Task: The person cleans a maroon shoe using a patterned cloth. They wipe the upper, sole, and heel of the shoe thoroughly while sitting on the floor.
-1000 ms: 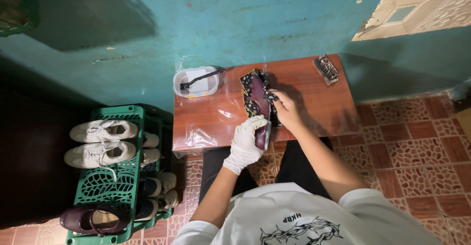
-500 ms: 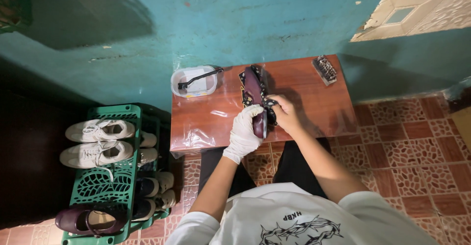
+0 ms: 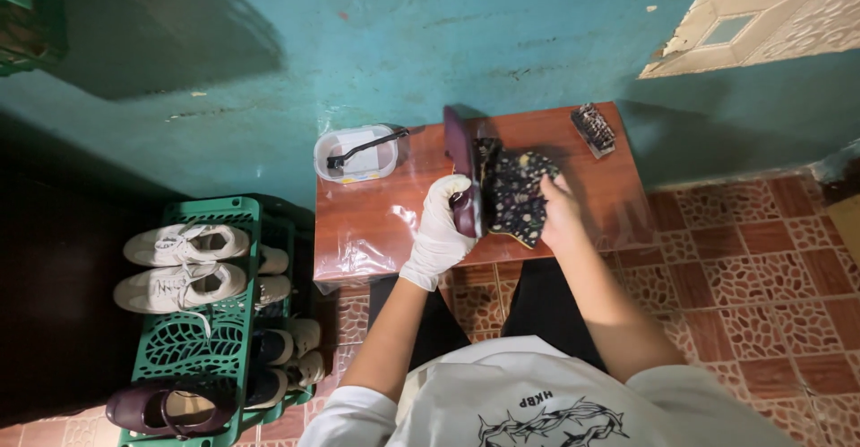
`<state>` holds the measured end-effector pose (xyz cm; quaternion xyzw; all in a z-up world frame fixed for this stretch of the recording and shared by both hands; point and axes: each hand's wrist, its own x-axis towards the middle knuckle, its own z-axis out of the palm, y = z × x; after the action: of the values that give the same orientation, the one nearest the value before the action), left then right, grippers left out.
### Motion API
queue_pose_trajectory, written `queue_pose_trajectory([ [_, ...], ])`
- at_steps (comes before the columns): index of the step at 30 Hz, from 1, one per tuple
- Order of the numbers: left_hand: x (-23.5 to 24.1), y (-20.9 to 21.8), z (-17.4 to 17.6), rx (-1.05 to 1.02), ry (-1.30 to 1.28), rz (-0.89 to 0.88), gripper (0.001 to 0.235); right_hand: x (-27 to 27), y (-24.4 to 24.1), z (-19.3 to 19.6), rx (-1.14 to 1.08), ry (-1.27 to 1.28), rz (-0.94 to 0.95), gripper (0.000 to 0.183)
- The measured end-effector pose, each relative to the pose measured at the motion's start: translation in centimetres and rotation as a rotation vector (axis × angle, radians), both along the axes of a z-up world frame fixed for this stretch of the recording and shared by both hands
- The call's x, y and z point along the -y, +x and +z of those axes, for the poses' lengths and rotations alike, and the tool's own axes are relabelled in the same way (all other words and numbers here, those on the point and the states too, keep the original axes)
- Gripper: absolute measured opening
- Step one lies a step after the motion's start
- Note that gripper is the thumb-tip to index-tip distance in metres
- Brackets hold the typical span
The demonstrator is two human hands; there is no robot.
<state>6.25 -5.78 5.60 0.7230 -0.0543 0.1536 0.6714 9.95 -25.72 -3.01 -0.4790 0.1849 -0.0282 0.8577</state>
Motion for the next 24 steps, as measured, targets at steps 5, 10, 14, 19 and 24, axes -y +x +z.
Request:
queue_pose_trajectory([
  [5,1.1,1.5,-3.5,0.100,0.106,-0.059,0.057,0.0,-0.8,0.5,0.037,0.112,-0.063,0.039],
  [10,1.3,0.1,-2.7,-0.273,0.186,-0.088,0.074,-0.7,1.5,-3.2,0.130,-0.347,-0.103,0.026],
  [14,1.3,-0.5,-1.3,-0.367,0.196,-0.075,0.075,-1.4,3.3,-4.0,0.269,-1.103,0.073,0.017],
  [19,0.9,-0.4,-0.6,-0.424,0.219,-0.082,0.077,-1.6,1.0,-2.9,0.551,-1.153,0.121,0.023],
  [24,1.6,-0.8,-0.2,-0.484,0.240,-0.116,0.080,0.2,0.0,-5.9,0.484,-1.113,0.166,0.019],
])
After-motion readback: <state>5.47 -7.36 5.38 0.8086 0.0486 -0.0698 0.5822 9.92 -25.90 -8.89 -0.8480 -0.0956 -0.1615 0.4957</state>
